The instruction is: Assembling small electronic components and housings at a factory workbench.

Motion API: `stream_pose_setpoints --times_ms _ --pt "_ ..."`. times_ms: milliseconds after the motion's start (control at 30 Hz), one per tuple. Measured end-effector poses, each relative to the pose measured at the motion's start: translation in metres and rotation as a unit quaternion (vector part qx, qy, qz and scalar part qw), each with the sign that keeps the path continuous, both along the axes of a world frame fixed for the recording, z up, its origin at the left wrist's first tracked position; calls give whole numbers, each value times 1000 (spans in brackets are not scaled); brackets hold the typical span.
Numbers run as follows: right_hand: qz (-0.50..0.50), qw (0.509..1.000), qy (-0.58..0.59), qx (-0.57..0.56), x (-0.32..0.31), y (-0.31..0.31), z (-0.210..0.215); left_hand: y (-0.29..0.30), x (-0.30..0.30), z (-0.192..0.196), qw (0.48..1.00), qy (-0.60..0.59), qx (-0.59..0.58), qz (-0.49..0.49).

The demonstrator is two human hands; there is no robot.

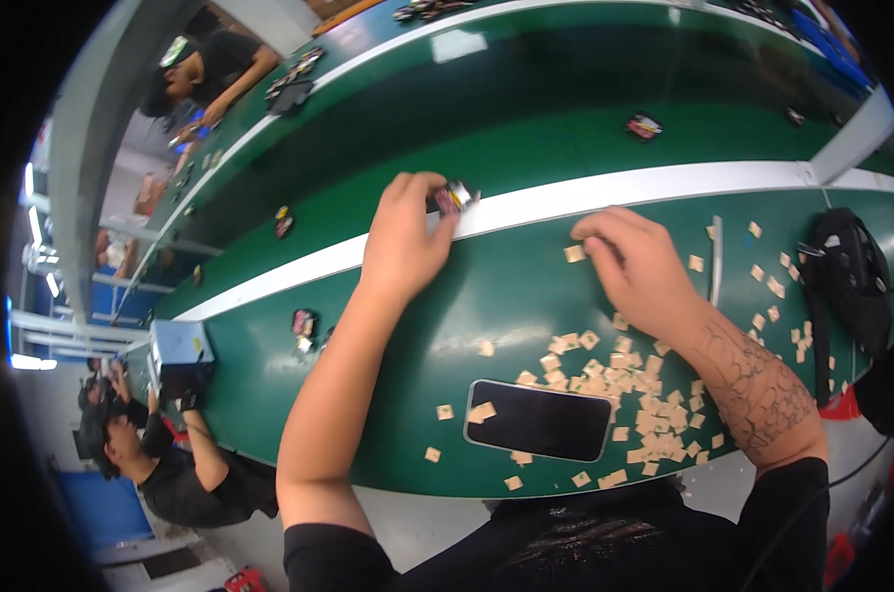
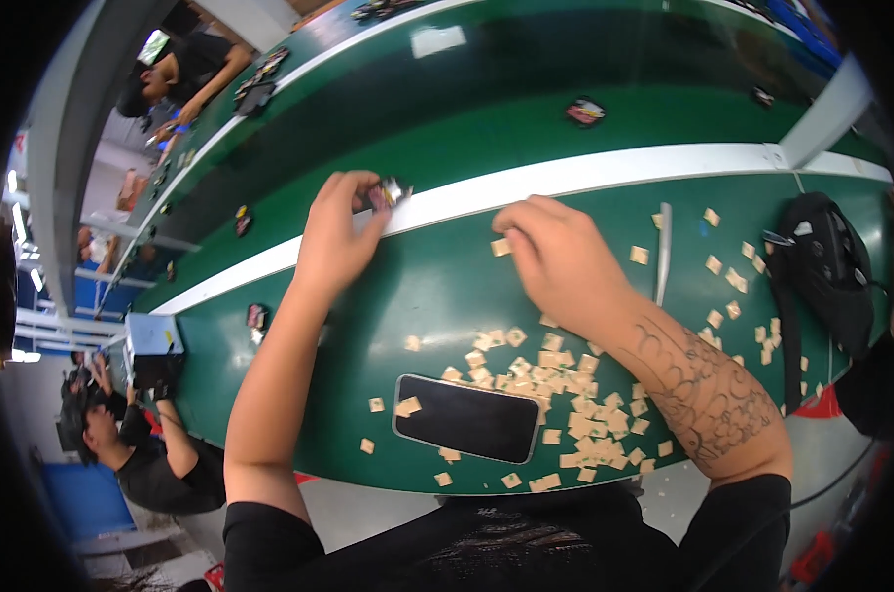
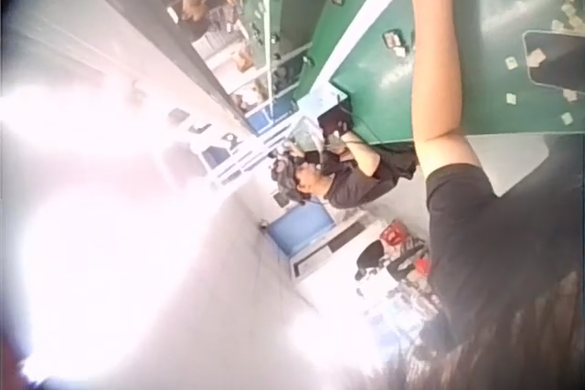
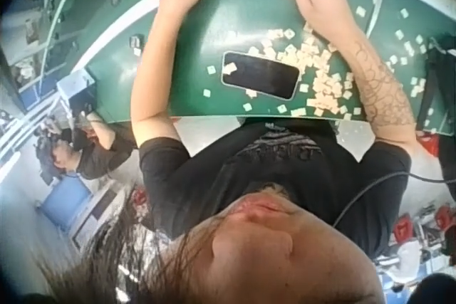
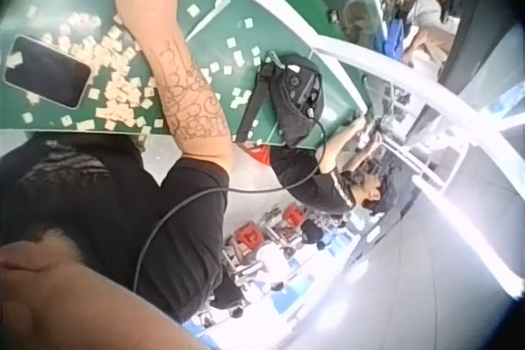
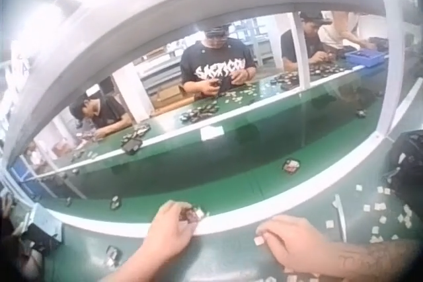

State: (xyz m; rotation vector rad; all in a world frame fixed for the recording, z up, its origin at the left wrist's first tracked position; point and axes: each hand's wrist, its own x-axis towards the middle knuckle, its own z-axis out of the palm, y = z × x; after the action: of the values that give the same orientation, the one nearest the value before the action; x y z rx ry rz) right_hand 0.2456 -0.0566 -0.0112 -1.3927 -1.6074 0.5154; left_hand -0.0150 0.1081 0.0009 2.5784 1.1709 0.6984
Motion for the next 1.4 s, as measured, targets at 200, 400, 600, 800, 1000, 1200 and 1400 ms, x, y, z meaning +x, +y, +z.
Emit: stream_pose_setpoints --times_ms 200,400,600,800,1000,1200,1400 --pt "-2 1000 -16 10 -2 -1 0 70 -45 -6 993 33 -38 107" --pt "20 1000 16 14 -8 2 3 140 -195 -18 903 202 113 363" --pt "28 999 5 17 -5 2 -3 140 -187 -7 962 74 -14 264" --pt "43 999 16 11 -6 -3 8 17 -43 23 996 -46 -77 24" --pt "104 991 -63 -57 -9 -16 25 -96 14 16 980 19 -129 -147" --pt "100 973 -207 -32 -24 -21 31 -96 -2 23 959 -17 -213 -184" --pt "121 923 -365 -10 -39 -30 43 -109 0 18 969 -21 -137 -202"
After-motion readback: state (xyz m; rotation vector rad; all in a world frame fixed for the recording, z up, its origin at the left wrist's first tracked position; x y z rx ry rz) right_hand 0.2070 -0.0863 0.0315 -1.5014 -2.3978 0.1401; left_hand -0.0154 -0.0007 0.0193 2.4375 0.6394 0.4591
